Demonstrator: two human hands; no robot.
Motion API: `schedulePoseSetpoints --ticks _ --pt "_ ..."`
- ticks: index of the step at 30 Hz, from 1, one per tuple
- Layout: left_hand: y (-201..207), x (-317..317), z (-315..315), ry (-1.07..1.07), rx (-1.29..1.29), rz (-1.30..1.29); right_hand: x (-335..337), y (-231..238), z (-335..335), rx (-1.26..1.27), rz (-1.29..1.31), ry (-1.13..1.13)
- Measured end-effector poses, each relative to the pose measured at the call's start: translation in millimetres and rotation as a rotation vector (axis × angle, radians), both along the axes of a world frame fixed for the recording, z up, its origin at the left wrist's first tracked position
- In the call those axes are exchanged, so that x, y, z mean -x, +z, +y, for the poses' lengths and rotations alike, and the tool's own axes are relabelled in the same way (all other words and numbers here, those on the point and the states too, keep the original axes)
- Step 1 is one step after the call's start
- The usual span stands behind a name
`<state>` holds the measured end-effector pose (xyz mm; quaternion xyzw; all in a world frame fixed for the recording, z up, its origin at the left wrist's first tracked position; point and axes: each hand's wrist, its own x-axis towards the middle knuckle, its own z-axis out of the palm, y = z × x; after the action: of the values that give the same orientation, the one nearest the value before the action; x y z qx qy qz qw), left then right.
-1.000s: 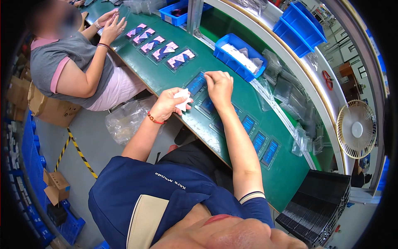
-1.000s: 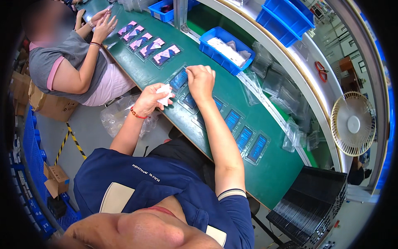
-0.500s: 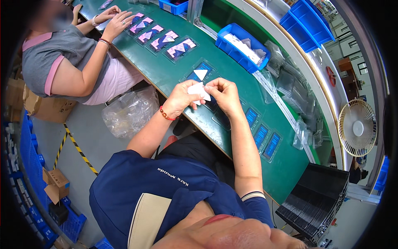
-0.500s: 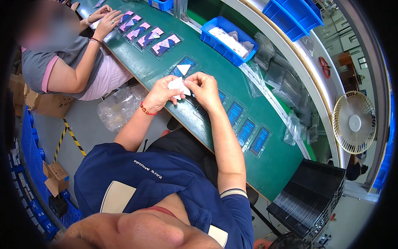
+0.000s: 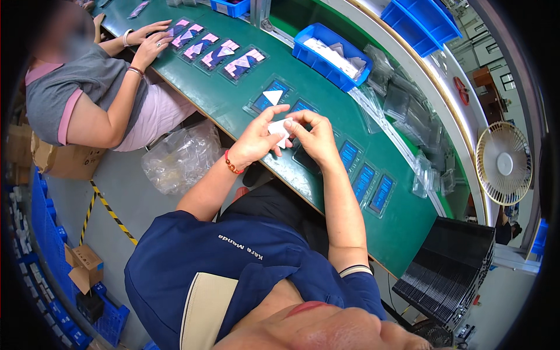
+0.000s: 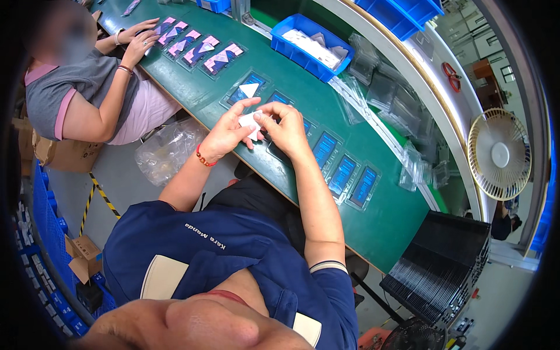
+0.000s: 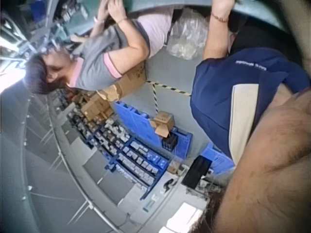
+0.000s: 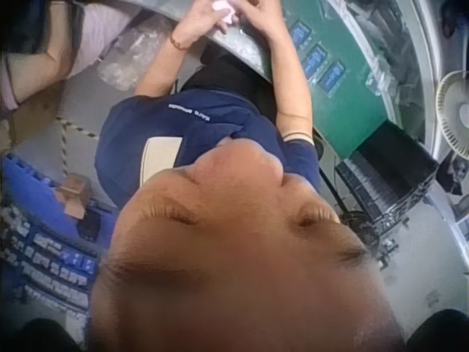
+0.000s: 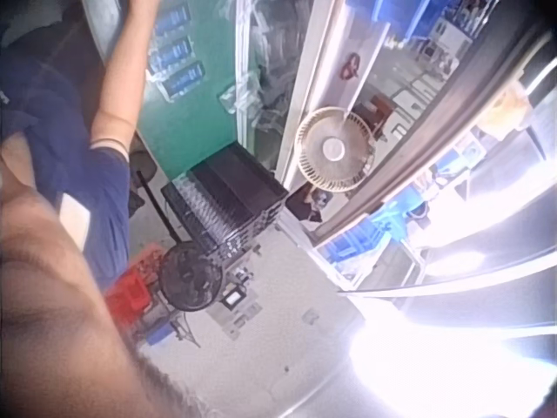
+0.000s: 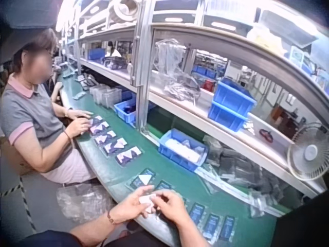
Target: Manually assemble and package small electronic components or screens into plastic sleeves and onto an assembly rack.
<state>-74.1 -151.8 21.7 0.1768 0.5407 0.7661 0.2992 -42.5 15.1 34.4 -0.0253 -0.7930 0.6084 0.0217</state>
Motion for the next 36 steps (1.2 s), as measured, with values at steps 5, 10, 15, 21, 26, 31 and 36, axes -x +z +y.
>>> schedulePoseSetpoints --ticks 5,10,15,21,26,31,36 --pt "-8 -2 6 -0.091 0.006 0.017 -22 0 14 0.17 0.132 -0.338" --pt "-3 -6 13 -0.069 0.035 -0.089 -61 -2 30 -1.107 0.486 -0.279" --pt "2 -17 29 -0.159 0.008 -0.067 -79 6 27 -0.855 0.362 -0.262" --pt "2 -31 45 -0.306 -0.037 -0.008 -91 -5 40 -0.102 0.157 -0.195" --pt "0 -33 51 -0.362 0.037 0.017 -107 0 47 0.332 0.091 -0.436" --pt "-3 -35 56 -0.359 0.024 -0.02 -117 -7 59 0.37 0.119 -0.56" --pt "1 -43 69 -0.315 0.056 -0.029 -122 -4 53 0.359 0.044 -0.498"
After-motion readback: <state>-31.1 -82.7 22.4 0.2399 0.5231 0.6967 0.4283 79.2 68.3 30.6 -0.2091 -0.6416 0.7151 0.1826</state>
